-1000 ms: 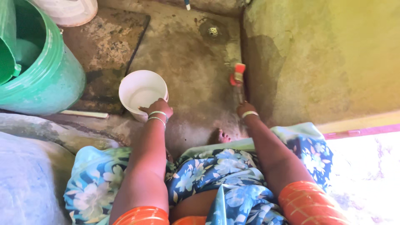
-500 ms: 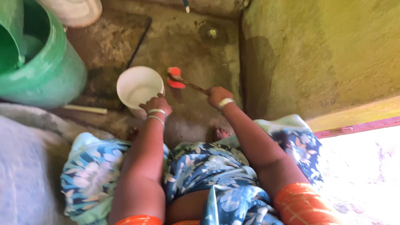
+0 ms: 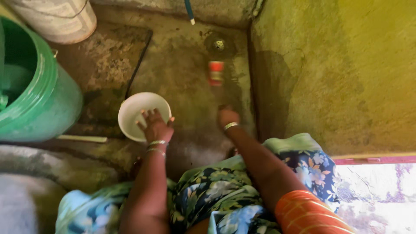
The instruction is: The person cleans a concrete floor and drain area by scrubbing with a handheld brush and pouring water from a bucket and a smaller container.
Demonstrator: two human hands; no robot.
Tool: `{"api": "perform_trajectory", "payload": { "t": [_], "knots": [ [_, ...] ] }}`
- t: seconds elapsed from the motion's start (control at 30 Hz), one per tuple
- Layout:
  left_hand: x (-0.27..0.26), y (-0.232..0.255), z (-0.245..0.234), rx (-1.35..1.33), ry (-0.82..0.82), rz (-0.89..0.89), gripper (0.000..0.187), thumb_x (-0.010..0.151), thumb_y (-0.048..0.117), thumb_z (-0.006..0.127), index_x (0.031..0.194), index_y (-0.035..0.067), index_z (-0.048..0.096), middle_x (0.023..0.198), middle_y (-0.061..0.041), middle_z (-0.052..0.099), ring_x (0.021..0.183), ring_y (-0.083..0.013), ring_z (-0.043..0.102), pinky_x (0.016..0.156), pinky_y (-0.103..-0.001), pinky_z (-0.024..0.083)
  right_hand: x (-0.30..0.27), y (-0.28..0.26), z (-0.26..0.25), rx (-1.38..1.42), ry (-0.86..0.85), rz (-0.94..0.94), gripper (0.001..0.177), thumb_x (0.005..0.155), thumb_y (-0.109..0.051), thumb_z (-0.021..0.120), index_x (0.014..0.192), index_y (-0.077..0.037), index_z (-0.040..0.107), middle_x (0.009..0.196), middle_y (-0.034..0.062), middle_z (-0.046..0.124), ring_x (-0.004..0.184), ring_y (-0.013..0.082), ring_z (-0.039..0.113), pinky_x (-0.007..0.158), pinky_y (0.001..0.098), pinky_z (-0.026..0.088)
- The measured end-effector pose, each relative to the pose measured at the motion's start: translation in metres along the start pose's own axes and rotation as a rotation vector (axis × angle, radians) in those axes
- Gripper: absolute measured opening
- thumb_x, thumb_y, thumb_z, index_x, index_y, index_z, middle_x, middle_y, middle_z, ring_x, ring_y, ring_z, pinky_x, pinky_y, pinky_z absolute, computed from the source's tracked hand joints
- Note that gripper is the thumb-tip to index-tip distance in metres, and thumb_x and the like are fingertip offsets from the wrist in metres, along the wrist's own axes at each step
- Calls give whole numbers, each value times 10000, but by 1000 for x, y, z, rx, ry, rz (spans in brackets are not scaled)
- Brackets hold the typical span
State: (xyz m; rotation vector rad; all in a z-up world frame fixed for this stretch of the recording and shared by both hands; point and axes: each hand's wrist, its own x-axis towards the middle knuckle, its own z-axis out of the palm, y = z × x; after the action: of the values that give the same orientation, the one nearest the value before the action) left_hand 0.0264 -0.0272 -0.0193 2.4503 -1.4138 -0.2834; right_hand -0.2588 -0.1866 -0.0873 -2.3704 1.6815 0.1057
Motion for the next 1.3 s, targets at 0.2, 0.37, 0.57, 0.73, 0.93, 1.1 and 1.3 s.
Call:
{"api": "perform_trajectory", "payload": {
  "t": [0.2, 0.37, 0.57, 0.73, 0.93, 1.1, 1.3],
  "knots": [
    [8, -18, 8, -3, -2, 56, 840, 945, 626, 500, 1516, 16, 416, 1567, -203, 432, 1545, -397, 211, 1183, -685, 142, -14, -118, 1, 3, 41, -354, 519, 813, -92, 513, 1328, -87, 580, 1189, 242, 682, 860, 412, 717, 713, 519, 571],
    [15, -6, 13, 66, -114, 47, 816, 952, 650, 479, 1503, 50, 426, 1536, -165, 483, 1536, -360, 276, 1168, -691, 205, 35, -50, 1, -38, -115, -66, 320, 888, -191, 533, 1109, -92, 742, 1097, 216, 729, 946, 400, 718, 836, 515, 563],
    [19, 5, -7, 45, -269, -42, 796, 900, 654, 520, 1475, 109, 439, 1465, -145, 547, 1482, -355, 330, 1132, -670, 251, 74, 90, -1, 15, 59, 396, 257, 889, -230, 592, 1011, -114, 787, 1032, 178, 764, 943, 395, 736, 789, 517, 594],
    [17, 11, -15, 65, -292, -76, 712, 925, 637, 526, 1419, 124, 512, 1431, -145, 601, 1496, -337, 368, 1151, -639, 294, 50, 52, 22, -29, -34, 244, 295, 887, -223, 574, 1133, -152, 720, 1052, 162, 761, 946, 385, 728, 810, 519, 586],
    [16, 8, -2, 90, -208, -41, 734, 918, 613, 527, 1454, 113, 489, 1478, -145, 551, 1492, -337, 356, 1148, -627, 285, 0, -90, -9, 11, 17, -311, 446, 961, -119, 445, 1402, -134, 514, 1244, 203, 671, 953, 404, 709, 792, 526, 564],
    [14, -1, 13, 148, -85, 53, 813, 902, 616, 528, 1511, 90, 417, 1556, -165, 449, 1507, -337, 303, 1148, -593, 274, 28, -34, 1, 49, 16, -130, 532, 887, -120, 479, 1414, -152, 546, 1225, 213, 684, 990, 410, 709, 828, 529, 562],
    [17, 6, -2, 121, -180, 11, 787, 912, 599, 526, 1501, 87, 426, 1521, -159, 493, 1493, -325, 339, 1123, -591, 320, 71, 103, 9, 6, 99, 315, 276, 947, -220, 530, 1034, -118, 771, 1053, 170, 760, 964, 381, 739, 822, 518, 586]
  ]
}}
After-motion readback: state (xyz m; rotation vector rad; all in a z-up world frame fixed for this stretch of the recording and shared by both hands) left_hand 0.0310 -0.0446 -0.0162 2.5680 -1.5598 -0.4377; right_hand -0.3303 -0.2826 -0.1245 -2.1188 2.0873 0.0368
